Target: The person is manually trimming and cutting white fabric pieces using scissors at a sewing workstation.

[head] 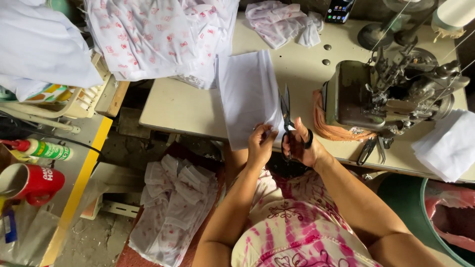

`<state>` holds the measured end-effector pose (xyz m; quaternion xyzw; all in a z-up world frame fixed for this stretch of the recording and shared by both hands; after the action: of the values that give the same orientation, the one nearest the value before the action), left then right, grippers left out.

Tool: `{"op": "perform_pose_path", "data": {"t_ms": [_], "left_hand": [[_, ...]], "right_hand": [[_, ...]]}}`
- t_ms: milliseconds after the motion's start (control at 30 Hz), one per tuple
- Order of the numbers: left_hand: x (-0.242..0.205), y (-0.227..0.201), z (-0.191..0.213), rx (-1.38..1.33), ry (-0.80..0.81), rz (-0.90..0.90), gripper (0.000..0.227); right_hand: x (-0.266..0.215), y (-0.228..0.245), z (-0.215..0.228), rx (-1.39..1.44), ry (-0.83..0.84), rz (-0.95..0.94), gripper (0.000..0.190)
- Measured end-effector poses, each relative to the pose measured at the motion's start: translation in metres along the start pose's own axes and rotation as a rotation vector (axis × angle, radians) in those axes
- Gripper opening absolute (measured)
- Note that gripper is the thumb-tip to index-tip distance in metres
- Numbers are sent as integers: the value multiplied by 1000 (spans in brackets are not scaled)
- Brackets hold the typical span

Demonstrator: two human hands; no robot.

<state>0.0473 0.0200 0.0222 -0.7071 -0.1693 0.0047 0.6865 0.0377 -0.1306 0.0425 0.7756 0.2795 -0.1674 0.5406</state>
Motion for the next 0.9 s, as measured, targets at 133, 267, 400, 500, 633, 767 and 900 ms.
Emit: {"op": "perform_pose_path", "data": {"t_ms": [133, 267, 400, 500, 633, 767, 900], "left_hand": [[-2, 8, 1, 1, -13, 7, 13], [-4, 42, 3, -27, -19, 79, 11], [-6, 70, 2, -205, -31, 125, 6], [-5, 24, -4, -305, -44, 140, 8], [-8, 24, 1, -338, -60, 132, 10], [-5, 2, 4, -380, -57, 130, 10], [-7, 2, 5, -398, -53, 141, 9]], "right_hand": [[20, 11, -9, 13, 22, -6, 84], [43, 9, 0, 16, -66, 77, 69], [35, 22, -20, 31, 39, 2, 83], [53, 36, -26, 78, 37, 8, 83], [64, 50, -28, 94, -26, 83, 63], [71, 52, -29, 75, 20, 17, 75], [94, 59, -26, 93, 48, -13, 84]]}}
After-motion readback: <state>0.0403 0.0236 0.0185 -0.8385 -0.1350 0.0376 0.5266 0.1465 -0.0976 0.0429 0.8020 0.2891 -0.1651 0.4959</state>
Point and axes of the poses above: each hand's wrist, its own x-axis towards the middle knuckle, its own z-axis out of the back of the hand, y = z × x, the point moved 6 cm from there along x, towards the middle knuckle, and after that the axes turned 3 degrees about -z, right-handed, at the moved point
